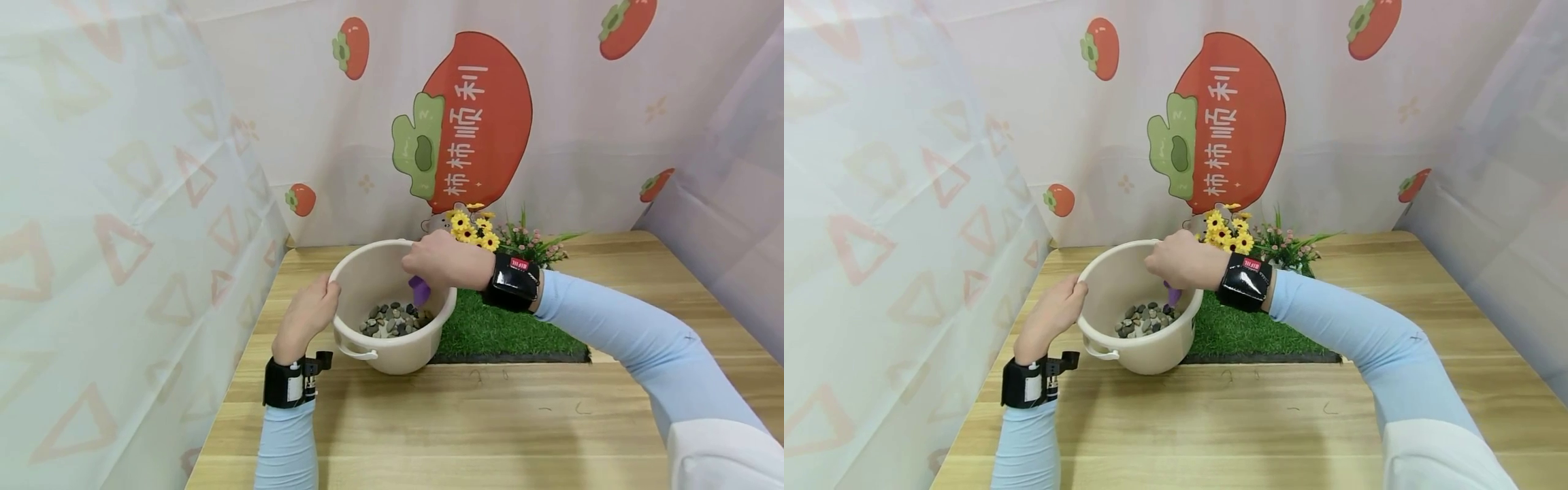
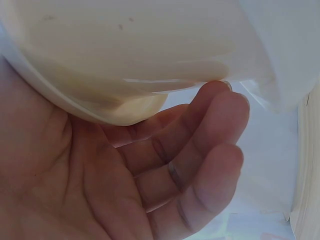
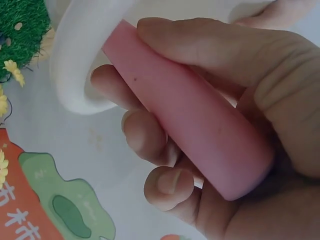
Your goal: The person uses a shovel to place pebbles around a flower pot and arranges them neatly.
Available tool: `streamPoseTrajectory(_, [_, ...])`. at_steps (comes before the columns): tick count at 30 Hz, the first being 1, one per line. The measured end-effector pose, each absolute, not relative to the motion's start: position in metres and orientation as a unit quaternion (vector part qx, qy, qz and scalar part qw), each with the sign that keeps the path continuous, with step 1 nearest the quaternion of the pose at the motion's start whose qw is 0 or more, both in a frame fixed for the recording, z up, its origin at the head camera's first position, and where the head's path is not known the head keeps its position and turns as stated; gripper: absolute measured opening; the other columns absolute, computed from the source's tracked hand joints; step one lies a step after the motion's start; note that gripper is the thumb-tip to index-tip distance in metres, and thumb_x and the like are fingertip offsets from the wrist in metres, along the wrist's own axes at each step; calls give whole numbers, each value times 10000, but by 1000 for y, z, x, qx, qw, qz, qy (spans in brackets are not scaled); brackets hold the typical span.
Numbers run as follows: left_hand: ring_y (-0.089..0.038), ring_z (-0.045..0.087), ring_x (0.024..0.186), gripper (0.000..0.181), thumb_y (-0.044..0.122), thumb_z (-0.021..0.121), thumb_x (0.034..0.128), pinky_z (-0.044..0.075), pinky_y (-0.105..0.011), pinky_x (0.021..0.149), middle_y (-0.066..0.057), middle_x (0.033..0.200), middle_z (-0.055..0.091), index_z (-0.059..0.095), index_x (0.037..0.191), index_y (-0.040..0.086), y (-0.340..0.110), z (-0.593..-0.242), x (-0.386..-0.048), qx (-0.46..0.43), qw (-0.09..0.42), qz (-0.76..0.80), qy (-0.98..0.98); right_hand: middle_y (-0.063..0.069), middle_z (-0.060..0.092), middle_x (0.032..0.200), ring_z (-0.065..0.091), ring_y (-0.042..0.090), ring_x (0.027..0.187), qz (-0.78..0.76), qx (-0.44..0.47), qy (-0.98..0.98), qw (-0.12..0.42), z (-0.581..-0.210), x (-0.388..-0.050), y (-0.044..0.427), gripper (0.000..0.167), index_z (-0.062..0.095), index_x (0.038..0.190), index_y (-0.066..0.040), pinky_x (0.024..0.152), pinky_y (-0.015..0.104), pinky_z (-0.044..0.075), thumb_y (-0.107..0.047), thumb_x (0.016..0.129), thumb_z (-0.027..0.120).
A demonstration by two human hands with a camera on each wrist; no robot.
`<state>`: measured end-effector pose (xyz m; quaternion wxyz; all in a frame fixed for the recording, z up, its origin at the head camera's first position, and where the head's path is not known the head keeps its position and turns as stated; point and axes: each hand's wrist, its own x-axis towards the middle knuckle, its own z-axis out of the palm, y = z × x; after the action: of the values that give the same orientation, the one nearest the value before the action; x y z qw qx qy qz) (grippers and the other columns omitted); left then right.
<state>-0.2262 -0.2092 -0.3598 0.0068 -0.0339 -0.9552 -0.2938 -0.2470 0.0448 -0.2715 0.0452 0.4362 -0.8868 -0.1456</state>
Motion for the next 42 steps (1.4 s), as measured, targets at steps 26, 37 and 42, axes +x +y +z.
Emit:
streamPoseTrajectory(26, [-264, 628, 916, 466, 309, 269, 1023, 441, -319, 661, -160, 1132, 661, 525, 1312, 49, -209, -361, -227, -35, 15, -291, -956, -35, 486, 633, 359, 132, 553, -229, 423, -870, 106, -295, -254, 25, 279, 540, 653, -163, 453, 309, 394, -64, 897, 633])
streamPoseTrajectory(37, [-271, 632, 935, 480, 317, 258, 1025, 452, -328, 683, -163, 1154, 659, 506, 1338, 51, -209, -362, -227, -35, 11, -287, -957, -39, 472, 615, 354, 135, 559, -219, 449, -855, 137, -301, -260, 28, 303, 540, 637, -167, 442, 281, 243, -32, 899, 610])
streamPoseTrajectory(42, [-278, 634, 963, 479, 316, 260, 1025, 462, -344, 709, -166, 1167, 658, 509, 1337, 50, -209, -362, -227, -36, 13, -288, -957, -43, 582, 630, 421, 158, 566, -227, 458, -844, 162, -305, -261, 27, 297, 612, 647, -196, 473, 288, 212, -47, 904, 619])
